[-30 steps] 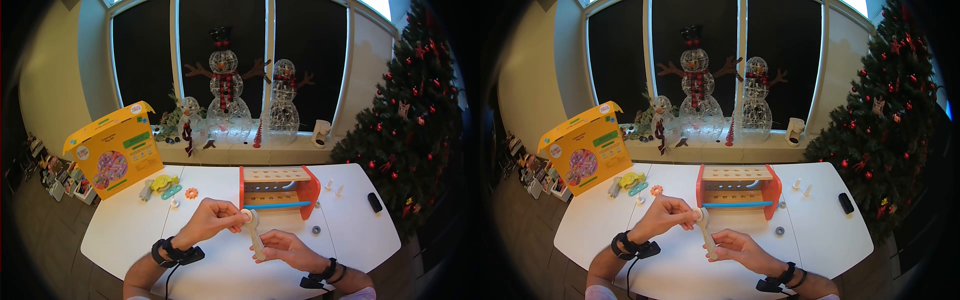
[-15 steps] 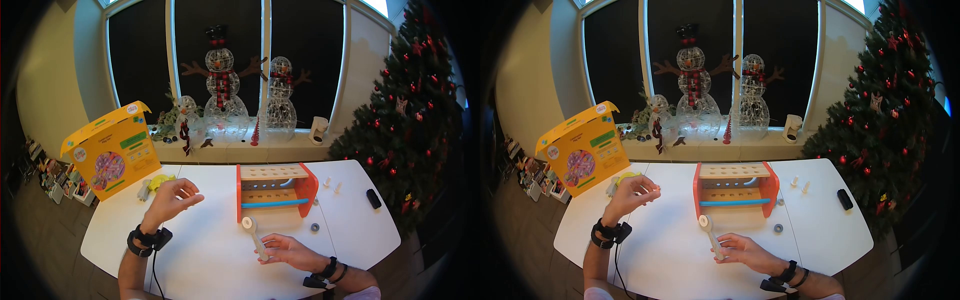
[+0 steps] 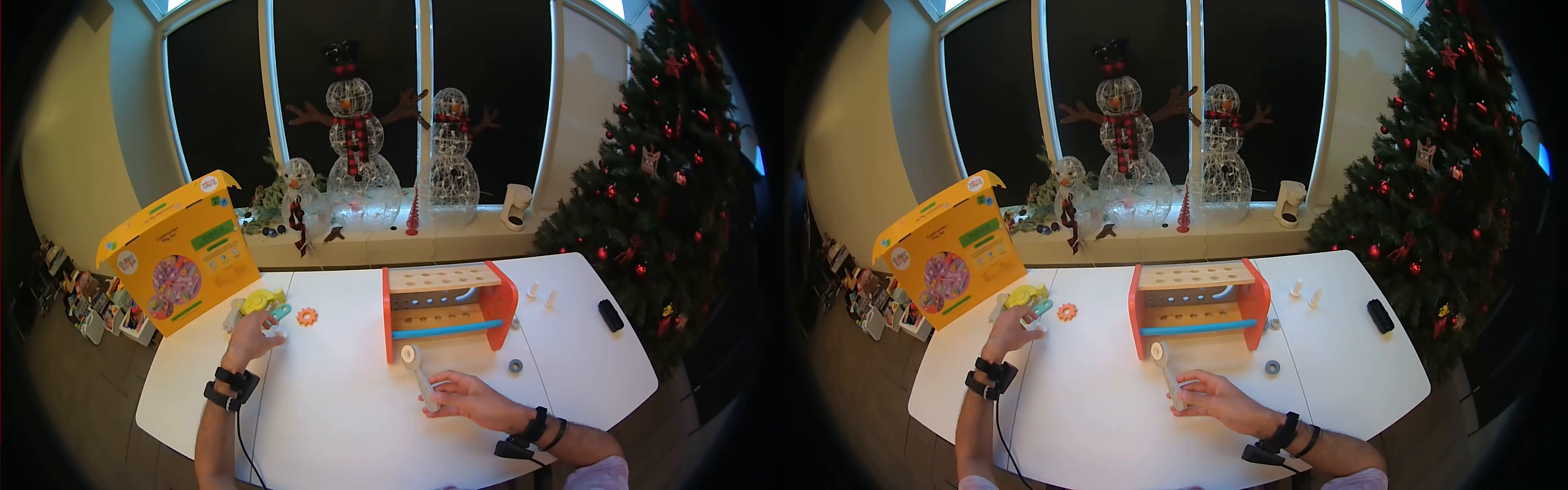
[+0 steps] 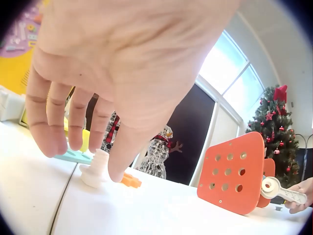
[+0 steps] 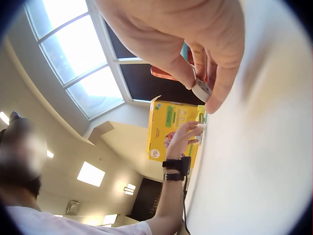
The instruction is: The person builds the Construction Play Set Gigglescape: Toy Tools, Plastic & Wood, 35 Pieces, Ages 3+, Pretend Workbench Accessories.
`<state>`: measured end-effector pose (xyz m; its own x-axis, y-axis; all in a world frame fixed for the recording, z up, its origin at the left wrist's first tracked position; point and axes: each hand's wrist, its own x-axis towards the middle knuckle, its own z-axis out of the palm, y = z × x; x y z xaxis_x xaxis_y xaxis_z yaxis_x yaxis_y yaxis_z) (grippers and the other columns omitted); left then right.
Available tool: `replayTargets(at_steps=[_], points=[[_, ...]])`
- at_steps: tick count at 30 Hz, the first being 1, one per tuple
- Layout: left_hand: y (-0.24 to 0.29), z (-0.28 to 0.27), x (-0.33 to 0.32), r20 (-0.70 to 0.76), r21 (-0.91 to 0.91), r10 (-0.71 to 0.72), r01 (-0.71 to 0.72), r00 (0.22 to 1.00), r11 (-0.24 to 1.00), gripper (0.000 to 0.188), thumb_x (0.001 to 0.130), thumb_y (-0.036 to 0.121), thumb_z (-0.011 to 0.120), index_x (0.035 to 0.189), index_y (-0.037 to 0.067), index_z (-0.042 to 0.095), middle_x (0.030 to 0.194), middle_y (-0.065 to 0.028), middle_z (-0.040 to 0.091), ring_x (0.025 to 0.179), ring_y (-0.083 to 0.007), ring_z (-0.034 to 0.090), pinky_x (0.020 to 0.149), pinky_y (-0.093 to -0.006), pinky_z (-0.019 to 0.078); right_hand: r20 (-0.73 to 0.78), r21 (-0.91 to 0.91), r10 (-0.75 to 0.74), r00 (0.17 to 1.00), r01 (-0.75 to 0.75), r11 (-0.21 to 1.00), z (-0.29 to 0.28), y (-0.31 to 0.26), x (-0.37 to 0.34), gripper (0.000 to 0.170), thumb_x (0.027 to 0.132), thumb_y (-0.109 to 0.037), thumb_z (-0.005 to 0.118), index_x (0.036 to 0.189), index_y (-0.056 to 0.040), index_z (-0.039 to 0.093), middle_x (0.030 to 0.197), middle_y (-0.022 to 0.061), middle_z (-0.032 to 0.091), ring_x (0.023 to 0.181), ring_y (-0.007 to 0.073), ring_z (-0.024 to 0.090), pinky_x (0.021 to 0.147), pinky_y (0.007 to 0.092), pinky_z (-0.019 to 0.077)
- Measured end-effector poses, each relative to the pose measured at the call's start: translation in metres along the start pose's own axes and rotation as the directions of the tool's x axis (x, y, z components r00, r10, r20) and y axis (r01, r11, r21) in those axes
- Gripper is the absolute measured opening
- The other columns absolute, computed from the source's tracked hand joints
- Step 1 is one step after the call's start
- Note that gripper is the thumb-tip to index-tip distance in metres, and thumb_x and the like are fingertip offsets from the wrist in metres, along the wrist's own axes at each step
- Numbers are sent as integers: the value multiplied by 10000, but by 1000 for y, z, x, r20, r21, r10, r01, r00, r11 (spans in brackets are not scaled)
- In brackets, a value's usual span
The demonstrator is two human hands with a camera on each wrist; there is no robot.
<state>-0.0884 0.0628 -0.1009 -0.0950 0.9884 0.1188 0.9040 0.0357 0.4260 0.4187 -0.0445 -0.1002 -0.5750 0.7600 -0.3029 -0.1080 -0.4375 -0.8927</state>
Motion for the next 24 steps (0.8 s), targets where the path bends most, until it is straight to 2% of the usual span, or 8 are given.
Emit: replayTargets(at_steps=[2,6,9,11,14,17,22,24], points=[[-3,4,4,-23,-26,85,-85,996,996,456,796,352,975,1096,64,788,1029,-100,781,956,-279,764,850,-411,608,-12,-4,1,1000,-2,1000,-1,0,2,392,1172,-148,643,1510,4,515,1388,194,677,1268,285,731,1189,444,599],[-1,7,7,9,-74,78,-77,997,994,398,821,305,953,1058,41,774,990,-123,793,863,-276,779,800,-409,625,-12,-1,-25,1000,25,1000,-6,1,7,378,1172,-147,642,1501,-2,527,1404,196,686,1273,284,730,1186,446,596],[0,13,12,-108,-143,164,-179,980,973,356,830,238,940,1044,24,753,959,-119,796,821,-243,788,763,-384,633,-5,3,-50,999,50,999,-10,3,13,370,1171,-150,644,1497,-10,538,1419,192,695,1286,283,724,1187,453,591],[17,12,12,-5,-448,125,-114,992,886,323,844,173,943,1025,11,731,959,-90,804,843,-193,792,766,-342,632,-5,6,-63,998,63,998,-13,4,17,368,1171,-155,647,1493,-10,544,1418,189,696,1284,281,723,1188,451,590],[64,-3,3,90,-509,238,-160,967,846,278,865,122,941,1042,14,756,968,-54,812,846,-158,787,763,-303,625,-20,17,-80,997,80,997,-14,3,25,364,1169,-158,652,1485,-6,554,1406,180,696,1292,277,715,1197,447,583],[85,8,13,40,-386,362,-320,931,865,239,887,114,938,1055,31,790,986,-48,825,832,-152,791,757,-303,627,-24,44,-112,993,113,993,-17,3,33,378,1164,-154,661,1492,1,555,1396,169,689,1301,276,707,1203,444,577],[113,37,37,118,-363,350,-288,929,886,274,915,205,925,1114,33,847,1025,-84,855,867,-178,821,803,-322,644,-30,42,-140,990,141,989,-21,0,51,499,1125,-160,718,1523,47,498,1375,171,639,1284,278,717,1188,397,581],[128,47,43,211,-409,296,-190,932,892,292,927,166,908,1162,6,843,1082,-87,841,897,-166,812,781,-307,631,-47,45,-140,989,142,989,-21,-2,55,531,1117,-167,732,1530,59,487,1380,177,634,1287,279,717,1181,395,584]])
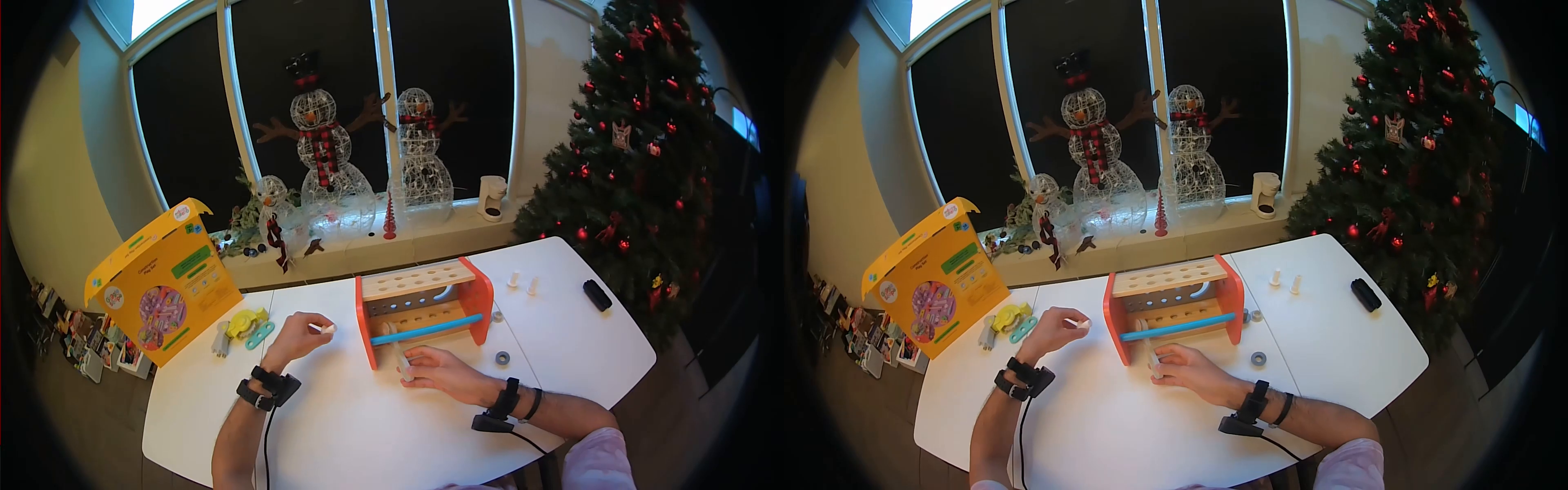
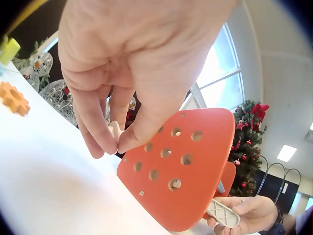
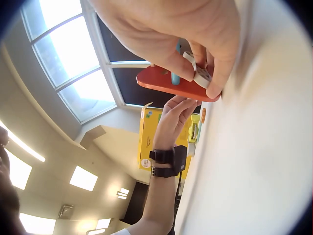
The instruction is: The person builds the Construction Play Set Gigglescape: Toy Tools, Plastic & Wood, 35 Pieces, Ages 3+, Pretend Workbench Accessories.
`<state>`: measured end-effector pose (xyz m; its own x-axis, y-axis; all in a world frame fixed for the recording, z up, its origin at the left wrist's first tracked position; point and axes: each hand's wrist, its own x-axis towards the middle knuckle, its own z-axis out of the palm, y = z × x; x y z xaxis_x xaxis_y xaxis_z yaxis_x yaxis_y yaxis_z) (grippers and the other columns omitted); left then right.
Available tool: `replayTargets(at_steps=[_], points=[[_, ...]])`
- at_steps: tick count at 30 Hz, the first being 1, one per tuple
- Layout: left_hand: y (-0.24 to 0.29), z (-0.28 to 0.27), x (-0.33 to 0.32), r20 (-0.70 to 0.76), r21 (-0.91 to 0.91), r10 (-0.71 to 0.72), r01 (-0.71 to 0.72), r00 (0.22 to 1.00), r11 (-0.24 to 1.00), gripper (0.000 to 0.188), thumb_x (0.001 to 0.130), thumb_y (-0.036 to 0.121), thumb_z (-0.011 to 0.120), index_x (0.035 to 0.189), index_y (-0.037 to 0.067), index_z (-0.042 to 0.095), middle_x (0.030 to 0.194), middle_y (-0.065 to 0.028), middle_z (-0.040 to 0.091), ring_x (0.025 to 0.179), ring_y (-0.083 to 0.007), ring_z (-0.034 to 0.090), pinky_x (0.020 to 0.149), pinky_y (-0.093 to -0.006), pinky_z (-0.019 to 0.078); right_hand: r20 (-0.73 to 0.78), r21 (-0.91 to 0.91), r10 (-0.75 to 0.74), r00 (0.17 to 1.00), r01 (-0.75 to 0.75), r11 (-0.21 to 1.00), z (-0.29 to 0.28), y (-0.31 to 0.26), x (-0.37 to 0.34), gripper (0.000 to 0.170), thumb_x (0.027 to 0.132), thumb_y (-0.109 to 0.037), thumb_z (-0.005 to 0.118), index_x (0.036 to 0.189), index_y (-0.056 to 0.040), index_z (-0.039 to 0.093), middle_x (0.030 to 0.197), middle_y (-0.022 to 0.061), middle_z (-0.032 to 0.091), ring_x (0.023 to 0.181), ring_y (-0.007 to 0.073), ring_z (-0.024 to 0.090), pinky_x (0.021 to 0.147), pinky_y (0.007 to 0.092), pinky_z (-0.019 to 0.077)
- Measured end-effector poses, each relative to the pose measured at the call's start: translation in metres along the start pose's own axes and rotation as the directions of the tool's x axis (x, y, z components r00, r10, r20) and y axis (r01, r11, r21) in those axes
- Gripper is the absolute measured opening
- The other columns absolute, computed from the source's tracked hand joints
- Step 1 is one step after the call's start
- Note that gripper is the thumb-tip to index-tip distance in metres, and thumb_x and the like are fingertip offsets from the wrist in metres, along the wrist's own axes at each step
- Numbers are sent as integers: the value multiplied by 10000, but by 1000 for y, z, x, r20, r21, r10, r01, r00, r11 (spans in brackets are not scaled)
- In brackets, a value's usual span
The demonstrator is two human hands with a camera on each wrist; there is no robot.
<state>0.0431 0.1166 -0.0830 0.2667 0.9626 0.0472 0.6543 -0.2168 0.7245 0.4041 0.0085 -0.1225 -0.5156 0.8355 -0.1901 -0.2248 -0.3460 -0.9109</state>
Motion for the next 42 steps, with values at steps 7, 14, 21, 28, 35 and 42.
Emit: replayTargets(at_steps=[7,14,21,28,35,42], points=[[8,35,31,-36,97,155,-151,987,984,356,876,193,967,1164,24,843,1054,-119,854,898,-224,845,828,-349,679,-37,-16,-15,999,15,1000,-5,3,19,594,1094,-187,771,1526,92,473,1401,196,619,1266,274,724,1148,386,603],[6,47,44,-88,24,156,-155,984,988,358,862,111,973,1172,7,827,1061,-116,847,897,-216,845,827,-344,681,-128,-29,-42,991,39,999,4,-3,34,474,1100,-155,758,1479,46,558,1431,149,638,1295,266,701,1172,407,599],[4,50,46,-62,-88,127,-132,990,987,362,870,73,956,1199,4,821,1082,-95,847,933,-206,845,831,-336,678,-53,-4,-91,994,90,996,4,-1,46,380,1107,-163,751,1430,-5,629,1382,88,661,1293,200,690,1158,393,608],[-7,57,53,-31,-197,103,-107,994,975,360,895,67,941,1224,4,810,1117,-99,846,961,-205,839,838,-335,675,-65,-28,-104,992,102,994,12,1,52,298,1115,-191,746,1371,-44,701,1311,47,738,1231,165,721,1111,377,620],[-4,57,51,-42,-187,126,-132,991,974,304,912,29,908,1200,3,817,1107,-101,848,953,-199,834,838,-338,678,-86,-48,-76,993,72,996,20,-7,48,296,1114,-181,743,1376,-50,702,1313,43,736,1231,156,713,1114,381,613],[3,55,48,-20,-221,80,-83,997,972,281,919,-37,859,1195,-17,810,1120,-111,840,957,-200,828,834,-337,677,-102,-61,-94,990,88,994,18,-4,52,299,1102,-151,750,1383,-55,715,1301,40,745,1209,152,716,1093,378,612]])
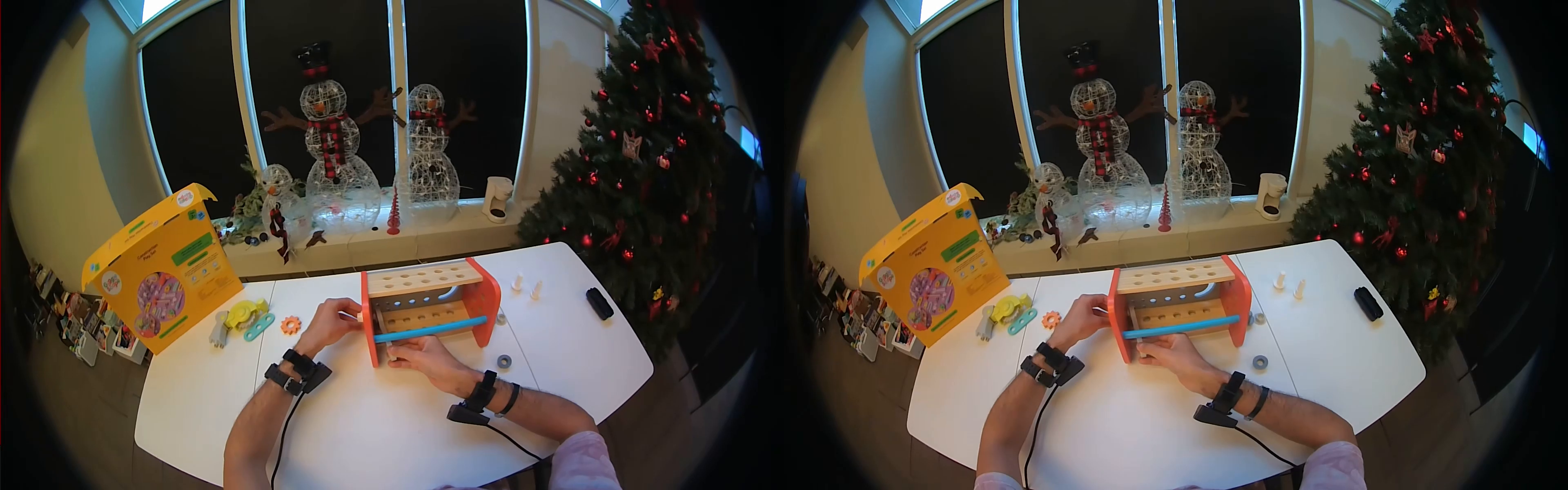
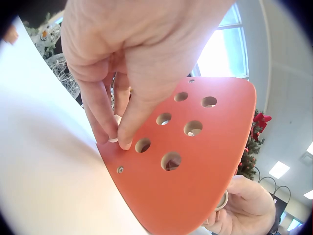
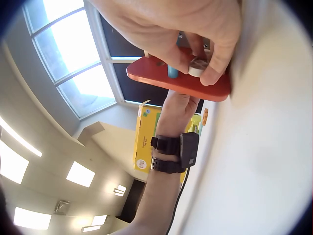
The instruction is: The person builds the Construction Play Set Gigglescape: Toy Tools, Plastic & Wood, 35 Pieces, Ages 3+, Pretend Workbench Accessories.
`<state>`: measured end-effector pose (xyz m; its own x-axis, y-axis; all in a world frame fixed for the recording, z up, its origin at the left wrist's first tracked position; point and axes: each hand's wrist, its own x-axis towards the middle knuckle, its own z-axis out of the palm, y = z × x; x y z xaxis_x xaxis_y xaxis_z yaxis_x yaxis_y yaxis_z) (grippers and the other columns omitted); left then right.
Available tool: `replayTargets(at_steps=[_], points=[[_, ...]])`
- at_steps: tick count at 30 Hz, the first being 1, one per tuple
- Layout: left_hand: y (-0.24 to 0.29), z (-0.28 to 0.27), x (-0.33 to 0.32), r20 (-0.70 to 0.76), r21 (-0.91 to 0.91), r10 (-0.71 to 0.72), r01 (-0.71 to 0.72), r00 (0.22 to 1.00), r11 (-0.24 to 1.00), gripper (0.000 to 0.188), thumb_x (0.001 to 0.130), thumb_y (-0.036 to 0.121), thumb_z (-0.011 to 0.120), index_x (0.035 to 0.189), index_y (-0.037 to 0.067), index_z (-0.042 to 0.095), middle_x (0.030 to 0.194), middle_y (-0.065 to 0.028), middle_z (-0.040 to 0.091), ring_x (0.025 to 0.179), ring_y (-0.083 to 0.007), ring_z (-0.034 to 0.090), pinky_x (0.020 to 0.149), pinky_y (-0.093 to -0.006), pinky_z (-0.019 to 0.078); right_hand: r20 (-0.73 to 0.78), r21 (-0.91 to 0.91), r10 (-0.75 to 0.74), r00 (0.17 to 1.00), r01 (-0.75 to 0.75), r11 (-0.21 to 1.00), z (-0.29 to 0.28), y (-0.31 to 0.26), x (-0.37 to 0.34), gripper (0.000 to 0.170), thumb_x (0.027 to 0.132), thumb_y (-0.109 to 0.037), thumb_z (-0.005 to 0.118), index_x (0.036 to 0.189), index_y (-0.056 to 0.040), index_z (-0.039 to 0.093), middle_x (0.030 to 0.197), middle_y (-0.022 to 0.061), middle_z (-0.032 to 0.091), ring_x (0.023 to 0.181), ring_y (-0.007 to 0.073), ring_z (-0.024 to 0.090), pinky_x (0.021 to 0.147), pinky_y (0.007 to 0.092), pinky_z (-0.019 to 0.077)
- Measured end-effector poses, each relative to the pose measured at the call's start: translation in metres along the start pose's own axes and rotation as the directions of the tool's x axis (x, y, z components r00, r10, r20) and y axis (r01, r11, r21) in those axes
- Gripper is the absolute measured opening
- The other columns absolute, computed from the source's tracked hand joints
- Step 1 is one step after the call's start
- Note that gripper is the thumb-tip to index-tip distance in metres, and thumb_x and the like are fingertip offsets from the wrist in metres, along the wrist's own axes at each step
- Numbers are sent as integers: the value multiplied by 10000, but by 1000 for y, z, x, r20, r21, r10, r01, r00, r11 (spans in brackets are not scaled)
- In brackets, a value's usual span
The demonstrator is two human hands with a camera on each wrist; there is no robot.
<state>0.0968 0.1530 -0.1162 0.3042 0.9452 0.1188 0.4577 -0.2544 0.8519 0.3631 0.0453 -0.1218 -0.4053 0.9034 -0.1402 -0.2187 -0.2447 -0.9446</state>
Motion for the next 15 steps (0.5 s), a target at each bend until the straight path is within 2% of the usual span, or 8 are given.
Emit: replayTargets(at_steps=[11,13,15], points=[[-7,-5,-1,67,-71,-38,42,997,997,296,984,-22,788,1279,-9,800,1148,-105,829,985,-185,822,889,-309,659,20,15,-40,999,40,999,9,5,7,335,1073,-127,781,1392,-39,732,1293,62,780,1153,182,759,1051,372,632],[-12,-4,0,96,-258,-87,109,992,960,311,1006,-16,762,1315,-1,795,1158,-109,825,996,-177,812,890,-302,660,3,17,-38,999,38,999,10,6,8,333,1072,-121,781,1388,-29,730,1294,69,778,1151,184,756,1051,374,636],[-14,-4,0,102,-277,-72,98,992,956,308,1004,-23,761,1310,-3,791,1157,-106,817,1001,-178,806,888,-302,662,5,27,-48,999,48,998,12,7,8,330,1071,-118,779,1383,-23,729,1292,70,775,1152,184,753,1056,376,639]])
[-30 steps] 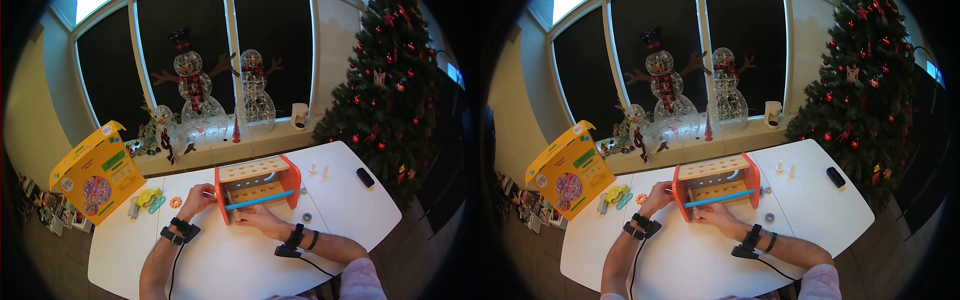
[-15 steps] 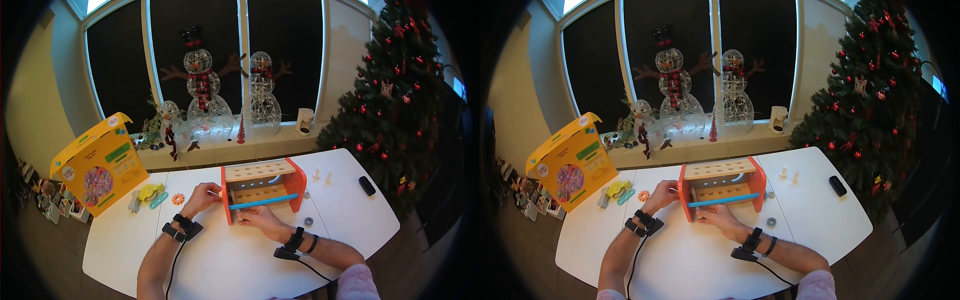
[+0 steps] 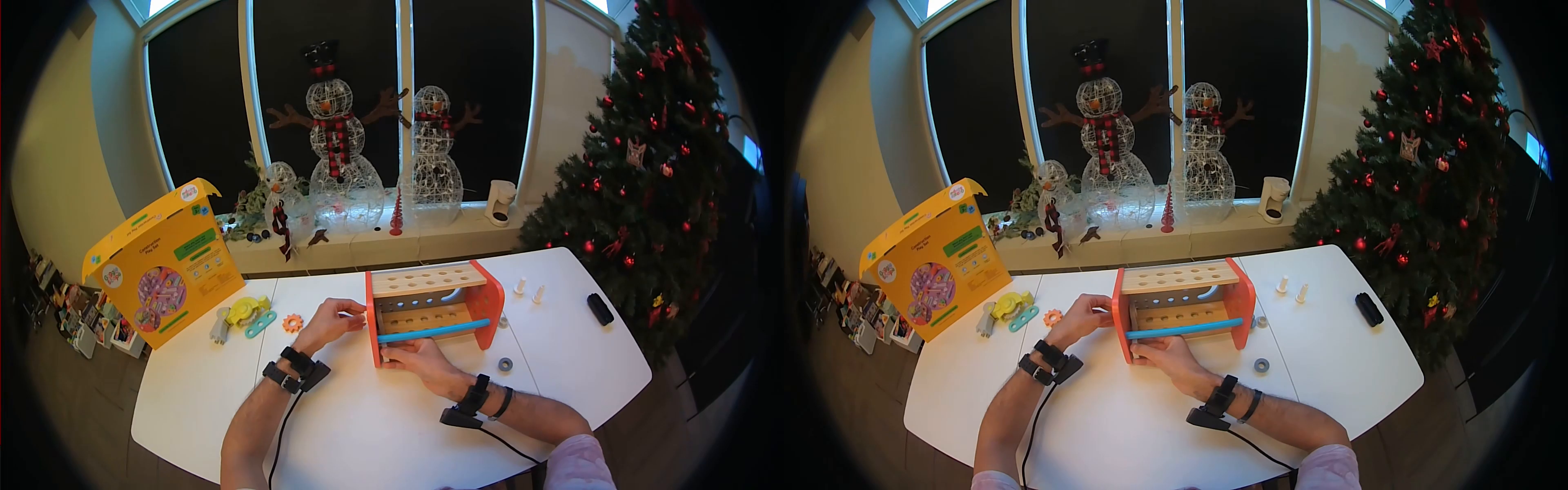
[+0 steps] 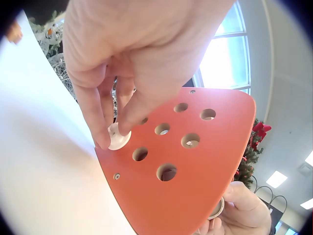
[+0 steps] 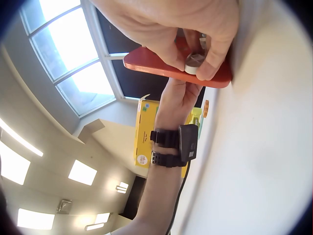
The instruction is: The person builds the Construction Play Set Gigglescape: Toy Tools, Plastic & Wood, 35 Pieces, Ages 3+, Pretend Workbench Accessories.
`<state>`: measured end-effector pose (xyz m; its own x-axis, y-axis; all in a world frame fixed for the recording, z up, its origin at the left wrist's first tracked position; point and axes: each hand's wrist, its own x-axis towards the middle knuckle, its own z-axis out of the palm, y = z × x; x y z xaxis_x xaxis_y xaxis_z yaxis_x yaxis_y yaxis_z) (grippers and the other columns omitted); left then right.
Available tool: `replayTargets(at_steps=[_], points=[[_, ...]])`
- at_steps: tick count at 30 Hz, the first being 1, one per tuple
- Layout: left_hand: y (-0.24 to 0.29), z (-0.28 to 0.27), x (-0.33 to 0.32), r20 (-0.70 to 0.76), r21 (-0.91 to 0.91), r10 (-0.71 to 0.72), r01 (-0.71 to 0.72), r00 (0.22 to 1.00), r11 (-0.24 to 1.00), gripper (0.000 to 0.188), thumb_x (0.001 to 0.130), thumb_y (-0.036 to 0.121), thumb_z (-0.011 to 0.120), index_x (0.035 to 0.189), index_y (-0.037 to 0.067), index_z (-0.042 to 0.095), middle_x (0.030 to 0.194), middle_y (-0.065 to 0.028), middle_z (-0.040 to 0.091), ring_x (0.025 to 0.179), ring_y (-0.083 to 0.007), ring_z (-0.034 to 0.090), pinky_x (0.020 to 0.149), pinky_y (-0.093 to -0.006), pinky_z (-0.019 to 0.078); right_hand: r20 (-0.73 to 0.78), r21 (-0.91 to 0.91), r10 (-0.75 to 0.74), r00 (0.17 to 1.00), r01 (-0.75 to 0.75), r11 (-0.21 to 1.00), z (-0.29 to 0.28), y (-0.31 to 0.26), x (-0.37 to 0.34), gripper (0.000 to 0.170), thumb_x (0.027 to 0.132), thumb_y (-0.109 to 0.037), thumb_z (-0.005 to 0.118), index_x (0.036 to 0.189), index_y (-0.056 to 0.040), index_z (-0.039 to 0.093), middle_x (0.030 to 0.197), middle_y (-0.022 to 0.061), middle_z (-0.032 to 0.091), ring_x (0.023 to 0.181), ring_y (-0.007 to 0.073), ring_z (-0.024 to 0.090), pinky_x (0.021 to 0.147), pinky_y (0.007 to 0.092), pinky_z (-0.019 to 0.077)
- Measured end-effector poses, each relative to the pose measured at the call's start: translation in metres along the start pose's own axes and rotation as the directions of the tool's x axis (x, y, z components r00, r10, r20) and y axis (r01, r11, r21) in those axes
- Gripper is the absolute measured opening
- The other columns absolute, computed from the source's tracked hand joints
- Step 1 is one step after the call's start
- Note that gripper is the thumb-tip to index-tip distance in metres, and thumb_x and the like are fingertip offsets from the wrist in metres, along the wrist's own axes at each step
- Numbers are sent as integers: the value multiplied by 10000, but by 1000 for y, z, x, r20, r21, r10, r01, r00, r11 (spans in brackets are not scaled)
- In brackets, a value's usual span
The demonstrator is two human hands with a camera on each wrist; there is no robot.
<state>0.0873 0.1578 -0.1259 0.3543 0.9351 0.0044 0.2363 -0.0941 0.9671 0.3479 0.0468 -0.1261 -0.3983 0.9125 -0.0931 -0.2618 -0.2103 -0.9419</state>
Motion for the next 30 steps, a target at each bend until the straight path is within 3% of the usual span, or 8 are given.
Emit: replayTargets(at_steps=[7,14,16,19,23,26,29,30], points=[[-4,0,5,-40,27,114,-113,993,993,256,965,-69,784,1208,-9,730,1142,-86,777,1025,-184,785,872,-318,669,17,41,-42,999,42,998,1,6,3,313,1077,-108,767,1365,7,723,1277,75,764,1173,180,740,1067,376,653],[-10,0,6,-52,77,101,-97,994,992,288,981,-43,787,1252,14,707,1149,-108,795,1036,-179,786,874,-332,664,18,43,-54,998,53,998,3,5,2,320,1094,-113,749,1385,15,711,1306,91,761,1174,183,741,1074,382,655],[-9,1,5,-37,-13,85,-86,996,996,240,1046,46,772,1274,11,707,1135,-133,803,1013,-168,789,870,-318,654,10,43,-62,998,62,997,5,4,1,322,1108,-131,740,1393,16,707,1311,92,762,1175,183,742,1075,384,654],[2,2,-2,-48,64,-6,9,999,998,249,1103,159,750,1300,13,705,1089,-136,808,968,-166,798,852,-311,653,11,38,-75,997,74,996,3,8,3,314,1121,-145,729,1389,15,708,1305,89,762,1171,178,743,1077,384,654],[-2,3,1,-64,85,-54,60,996,995,282,1122,213,738,1321,18,699,1037,-117,811,929,-169,806,830,-308,654,-1,27,-68,998,68,997,3,8,3,302,1126,-154,727,1381,8,715,1286,82,768,1153,166,745,1070,378,650],[0,3,2,-49,-11,-115,114,992,993,280,1121,219,741,1316,23,697,1009,-108,803,913,-170,806,802,-304,653,3,5,-64,998,64,998,3,7,2,289,1128,-162,728,1367,1,725,1267,74,775,1137,156,748,1061,371,645],[-3,0,3,-57,87,-68,72,996,994,274,1105,187,758,1312,21,690,1043,-114,786,959,-174,797,834,-302,653,-6,-5,-59,998,59,998,4,6,1,285,1128,-174,732,1356,-3,732,1254,67,781,1123,150,748,1053,367,642],[-14,-4,7,-25,57,15,-14,1000,998,282,1094,173,771,1317,23,684,1076,-119,777,994,-176,793,856,-304,653,-5,-8,-61,998,61,998,4,6,1,288,1127,-179,735,1355,-4,733,1253,65,781,1120,149,748,1050,365,640]])
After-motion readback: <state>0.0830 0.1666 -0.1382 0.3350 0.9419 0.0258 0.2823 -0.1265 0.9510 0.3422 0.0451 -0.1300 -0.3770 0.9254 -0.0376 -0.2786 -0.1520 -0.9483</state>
